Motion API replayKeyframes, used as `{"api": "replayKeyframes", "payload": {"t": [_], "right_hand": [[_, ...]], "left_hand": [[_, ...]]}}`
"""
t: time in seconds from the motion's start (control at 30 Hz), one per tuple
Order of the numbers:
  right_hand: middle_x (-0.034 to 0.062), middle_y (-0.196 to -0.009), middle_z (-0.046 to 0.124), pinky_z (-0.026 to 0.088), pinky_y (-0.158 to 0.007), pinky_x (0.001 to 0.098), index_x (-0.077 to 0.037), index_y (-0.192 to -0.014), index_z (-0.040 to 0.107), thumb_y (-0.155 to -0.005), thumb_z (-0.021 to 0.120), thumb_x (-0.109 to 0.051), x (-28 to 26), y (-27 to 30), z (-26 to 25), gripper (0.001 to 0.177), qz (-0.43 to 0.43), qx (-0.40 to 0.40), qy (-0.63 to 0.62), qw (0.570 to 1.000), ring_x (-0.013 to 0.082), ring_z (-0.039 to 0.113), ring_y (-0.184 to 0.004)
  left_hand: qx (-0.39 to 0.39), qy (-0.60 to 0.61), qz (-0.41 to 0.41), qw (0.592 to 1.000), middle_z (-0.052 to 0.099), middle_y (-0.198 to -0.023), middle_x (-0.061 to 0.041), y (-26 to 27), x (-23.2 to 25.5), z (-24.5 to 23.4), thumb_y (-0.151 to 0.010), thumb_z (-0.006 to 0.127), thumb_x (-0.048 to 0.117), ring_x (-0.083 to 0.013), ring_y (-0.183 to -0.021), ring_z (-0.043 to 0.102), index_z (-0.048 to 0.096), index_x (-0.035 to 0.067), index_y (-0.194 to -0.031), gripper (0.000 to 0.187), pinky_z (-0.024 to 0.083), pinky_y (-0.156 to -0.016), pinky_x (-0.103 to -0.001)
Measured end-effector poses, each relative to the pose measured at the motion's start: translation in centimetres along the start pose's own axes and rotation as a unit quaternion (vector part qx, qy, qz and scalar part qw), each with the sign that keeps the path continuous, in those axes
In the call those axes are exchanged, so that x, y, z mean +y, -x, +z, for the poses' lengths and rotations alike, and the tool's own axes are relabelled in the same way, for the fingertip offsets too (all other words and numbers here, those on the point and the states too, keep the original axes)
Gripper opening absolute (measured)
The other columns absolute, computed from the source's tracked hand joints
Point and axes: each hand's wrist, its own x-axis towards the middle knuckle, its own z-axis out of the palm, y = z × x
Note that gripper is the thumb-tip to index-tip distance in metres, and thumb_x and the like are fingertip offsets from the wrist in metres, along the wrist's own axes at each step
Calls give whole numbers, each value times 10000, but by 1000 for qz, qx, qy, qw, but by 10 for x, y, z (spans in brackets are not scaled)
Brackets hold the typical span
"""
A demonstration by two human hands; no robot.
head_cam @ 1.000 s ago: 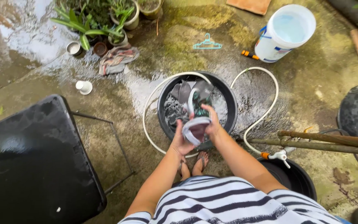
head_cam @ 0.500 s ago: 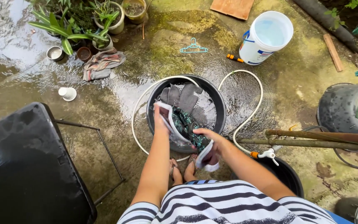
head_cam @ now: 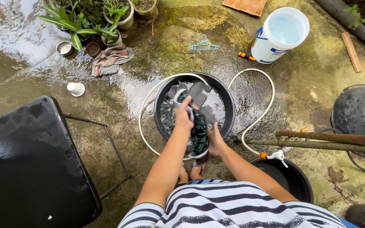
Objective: Hand washing clothes in a basin and hanging them on a line to dry.
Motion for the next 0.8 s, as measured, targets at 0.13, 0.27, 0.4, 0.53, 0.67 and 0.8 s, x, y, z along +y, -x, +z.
{"api": "replayKeyframes", "payload": {"t": [0.13, 0.27, 0.4, 0.53, 0.67, 0.8], "right_hand": [[165, -1446, 581, 405, -1081, 568, -106, -1455, 533, -751, 306, -927, 7, -10, -21, 1105, 192, -34, -121, 973, 372, 545, -1310], [196, -1256, 618, 457, -1022, 527, -37, -1306, 550, -883, 345, -868, 27, -44, -49, 954, 19, -124, -147, 981, 359, 591, -1148], [225, -1065, 657, 509, -964, 485, 31, -1157, 568, -1015, 384, -809, 70, -106, -115, 872, -149, -207, -173, 951, 345, 637, -986], [147, -974, 736, 595, -763, 476, -86, -1284, 569, -701, 402, -859, -58, -22, 23, 983, -66, 127, -135, 980, 308, 726, -830], [192, -1036, 760, 579, -829, 369, -44, -1352, 628, -843, 709, -543, -72, -46, -9, 716, -59, -201, -90, 974, 247, 710, -843], [113, -890, 756, 563, -715, 366, -1, -984, 757, -847, 775, -260, -49, -58, 9, 293, 10, -273, 218, 937, 208, 684, -781]], "left_hand": [[-52, -15, -85, 995, 625, -675, -102, 17, -23, -15, -917, 744, 277, -214, -571, 607, 586, 39, -874, 288, 486, -545, -340], [-176, 87, -182, 964, 592, -698, -64, 75, -4, 11, -954, 730, 309, -194, -653, 601, 582, 36, -984, 312, 529, -755, -361], [-232, 92, -174, 953, 575, -659, -37, 115, 26, 7, -920, 740, 298, -179, -635, 602, 595, 48, -1115, 348, 539, -906, -403], [-168, 78, -129, 974, 582, -673, -25, 103, 66, -47, -932, 741, 276, -185, -669, 628, 590, 82, -1101, 298, 531, -896, -430], [-52, 8, -41, 998, 615, -676, -65, 57, 86, -109, -942, 778, 225, -209, -615, 619, 599, 65, -949, 240, 543, -755, -419], [121, -332, 140, 925, 708, -786, -35, 55, 101, -75, -811, 787, 204, -186, -613, 601, 696, 91, -1031, 263, 502, -613, -368]]}}
